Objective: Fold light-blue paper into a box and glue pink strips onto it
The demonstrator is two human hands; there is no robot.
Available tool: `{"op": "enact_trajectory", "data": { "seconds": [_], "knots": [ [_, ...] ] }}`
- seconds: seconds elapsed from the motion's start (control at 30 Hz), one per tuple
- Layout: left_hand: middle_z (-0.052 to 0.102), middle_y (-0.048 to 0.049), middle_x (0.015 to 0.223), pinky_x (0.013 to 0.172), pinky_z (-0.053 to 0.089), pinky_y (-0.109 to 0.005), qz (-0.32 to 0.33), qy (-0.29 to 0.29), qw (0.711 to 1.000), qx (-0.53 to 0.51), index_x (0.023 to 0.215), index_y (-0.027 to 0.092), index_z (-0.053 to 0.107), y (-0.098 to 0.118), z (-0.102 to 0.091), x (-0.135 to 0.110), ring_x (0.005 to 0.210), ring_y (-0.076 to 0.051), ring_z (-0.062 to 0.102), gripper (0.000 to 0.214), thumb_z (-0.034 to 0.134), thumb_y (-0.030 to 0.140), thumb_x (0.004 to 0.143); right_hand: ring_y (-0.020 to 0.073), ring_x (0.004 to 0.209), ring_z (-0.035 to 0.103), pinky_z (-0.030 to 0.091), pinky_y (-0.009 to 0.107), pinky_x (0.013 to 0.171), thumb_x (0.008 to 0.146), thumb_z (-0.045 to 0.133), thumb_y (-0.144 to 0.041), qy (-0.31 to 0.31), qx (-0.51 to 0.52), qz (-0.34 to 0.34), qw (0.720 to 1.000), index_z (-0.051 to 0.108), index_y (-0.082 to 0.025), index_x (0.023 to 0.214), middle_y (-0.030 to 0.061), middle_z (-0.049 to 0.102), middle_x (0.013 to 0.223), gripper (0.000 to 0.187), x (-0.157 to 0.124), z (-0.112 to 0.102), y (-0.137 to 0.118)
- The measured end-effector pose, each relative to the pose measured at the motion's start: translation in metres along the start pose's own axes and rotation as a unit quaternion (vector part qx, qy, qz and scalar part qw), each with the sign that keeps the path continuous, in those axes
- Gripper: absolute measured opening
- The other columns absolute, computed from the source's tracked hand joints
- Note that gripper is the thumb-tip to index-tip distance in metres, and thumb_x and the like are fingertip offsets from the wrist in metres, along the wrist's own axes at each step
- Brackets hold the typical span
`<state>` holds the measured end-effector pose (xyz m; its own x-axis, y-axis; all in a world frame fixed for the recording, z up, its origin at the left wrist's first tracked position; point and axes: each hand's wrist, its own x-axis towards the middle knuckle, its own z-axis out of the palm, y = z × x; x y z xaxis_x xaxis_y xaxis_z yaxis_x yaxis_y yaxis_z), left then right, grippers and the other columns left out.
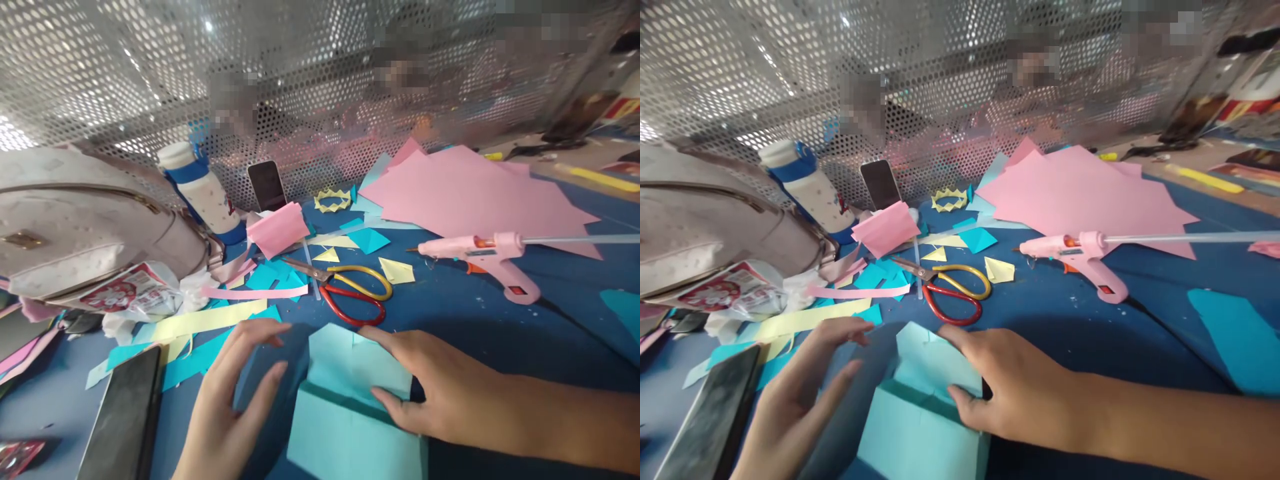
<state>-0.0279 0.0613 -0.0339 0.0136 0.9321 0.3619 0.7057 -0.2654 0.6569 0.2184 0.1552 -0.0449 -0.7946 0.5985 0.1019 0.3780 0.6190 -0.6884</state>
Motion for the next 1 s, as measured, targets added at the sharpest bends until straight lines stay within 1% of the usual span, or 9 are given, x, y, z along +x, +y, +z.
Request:
{"op": "enact_trajectory", "data": {
  "seconds": [0.07, 0.1, 0.17, 0.27, 0.37, 0.53, 0.73, 0.87, 1.0],
  "knots": [
    [0.066, -0.0065, 0.116, 0.091, 0.052, -0.028, 0.107, -0.018, 0.994, 0.026, 0.121, 0.024, 0.061, 0.009, 0.005, -0.006, 0.11, -0.019, 0.062, 0.036, 0.045, 0.049, 0.1, 0.0215, 0.064, 0.068, 0.051, 0.03, 0.059, 0.081, 0.058, -0.021, 0.03, -0.032, 0.012, 0.999, 0.051, -0.015, 0.134, 0.0029, 0.071, 0.076, 0.054, -0.003, 0.005, 0.0],
    [0.067, -0.0059, 0.115, 0.096, 0.05, -0.028, 0.168, -0.023, 0.984, 0.055, 0.118, 0.024, 0.063, 0.012, 0.009, -0.009, 0.11, -0.018, 0.062, 0.038, 0.041, 0.049, 0.101, 0.0224, 0.064, 0.069, 0.052, 0.031, 0.06, 0.082, 0.057, -0.021, 0.032, -0.039, 0.011, 0.999, 0.049, -0.014, 0.137, 0.004, 0.072, 0.076, 0.057, -0.003, 0.006, 0.001],
    [0.07, -0.0014, 0.115, 0.115, 0.035, -0.034, 0.288, -0.014, 0.944, 0.159, 0.117, 0.026, 0.067, 0.017, 0.019, -0.013, 0.113, -0.015, 0.063, 0.024, 0.048, 0.025, 0.102, 0.025, 0.076, 0.073, 0.057, 0.034, 0.068, 0.083, 0.053, -0.02, 0.036, -0.04, -0.008, 0.999, 0.048, -0.013, 0.139, 0.0094, 0.075, 0.089, 0.057, -0.003, 0.008, 0.001],
    [0.072, -0.0006, 0.116, 0.118, 0.032, -0.038, 0.394, -0.059, 0.885, 0.241, 0.122, 0.029, 0.068, 0.016, 0.026, -0.013, 0.115, -0.015, 0.065, 0.031, 0.046, 0.018, 0.102, 0.027, 0.113, 0.066, 0.055, 0.039, 0.094, 0.087, 0.049, -0.016, 0.04, -0.015, -0.065, 0.997, 0.046, -0.015, 0.144, 0.0153, 0.066, 0.128, 0.057, -0.002, 0.004, -0.002],
    [0.071, -0.0012, 0.124, 0.115, 0.038, -0.037, 0.407, -0.119, 0.867, 0.261, 0.133, 0.028, 0.06, 0.009, 0.02, -0.01, 0.123, -0.016, 0.061, 0.039, 0.036, 0.017, 0.105, 0.0255, 0.134, 0.051, 0.044, 0.041, 0.11, 0.094, 0.041, -0.017, -0.01, 0.057, -0.079, 0.995, 0.034, -0.018, 0.153, 0.0123, 0.05, 0.148, 0.059, -0.005, -0.002, -0.008],
    [0.065, -0.0003, 0.135, 0.12, 0.031, -0.038, 0.432, -0.145, 0.859, 0.234, 0.136, 0.024, 0.057, 0.005, 0.012, -0.007, 0.134, -0.016, 0.052, 0.039, 0.034, 0.017, 0.106, 0.0232, 0.149, 0.019, 0.024, 0.046, 0.121, 0.105, 0.03, -0.036, -0.106, 0.159, 0.013, 0.981, 0.009, -0.019, 0.158, 0.0085, 0.017, 0.163, 0.06, -0.017, -0.006, -0.022],
    [0.067, 0.0005, 0.132, 0.122, 0.021, -0.038, 0.427, -0.17, 0.866, 0.197, 0.138, 0.02, 0.056, -0.006, 0.017, -0.01, 0.129, -0.015, 0.058, 0.038, 0.035, 0.02, 0.106, 0.0233, 0.149, 0.015, 0.023, 0.046, 0.121, 0.104, 0.033, -0.04, -0.173, 0.216, -0.024, 0.96, -0.004, -0.02, 0.157, 0.0077, 0.012, 0.163, 0.067, -0.019, -0.008, -0.027],
    [0.071, -0.0018, 0.125, 0.119, 0.027, -0.038, 0.408, -0.205, 0.877, 0.147, 0.144, 0.02, 0.048, -0.015, 0.018, -0.01, 0.124, -0.016, 0.061, 0.041, 0.037, 0.021, 0.105, 0.0236, 0.149, 0.013, 0.021, 0.045, 0.121, 0.104, 0.034, -0.042, -0.202, 0.241, -0.017, 0.949, -0.006, -0.021, 0.156, 0.0068, 0.008, 0.164, 0.069, -0.015, -0.015, -0.027],
    [0.07, -0.0022, 0.125, 0.115, 0.033, -0.033, 0.384, -0.216, 0.892, 0.101, 0.146, 0.022, 0.045, -0.004, 0.013, -0.003, 0.122, -0.014, 0.062, 0.042, 0.039, 0.019, 0.104, 0.0231, 0.15, 0.006, 0.015, 0.047, 0.121, 0.104, 0.033, -0.044, -0.248, 0.265, 0.004, 0.932, -0.011, -0.022, 0.155, 0.0053, 0.001, 0.164, 0.07, -0.014, -0.018, -0.028]
  ]
}}
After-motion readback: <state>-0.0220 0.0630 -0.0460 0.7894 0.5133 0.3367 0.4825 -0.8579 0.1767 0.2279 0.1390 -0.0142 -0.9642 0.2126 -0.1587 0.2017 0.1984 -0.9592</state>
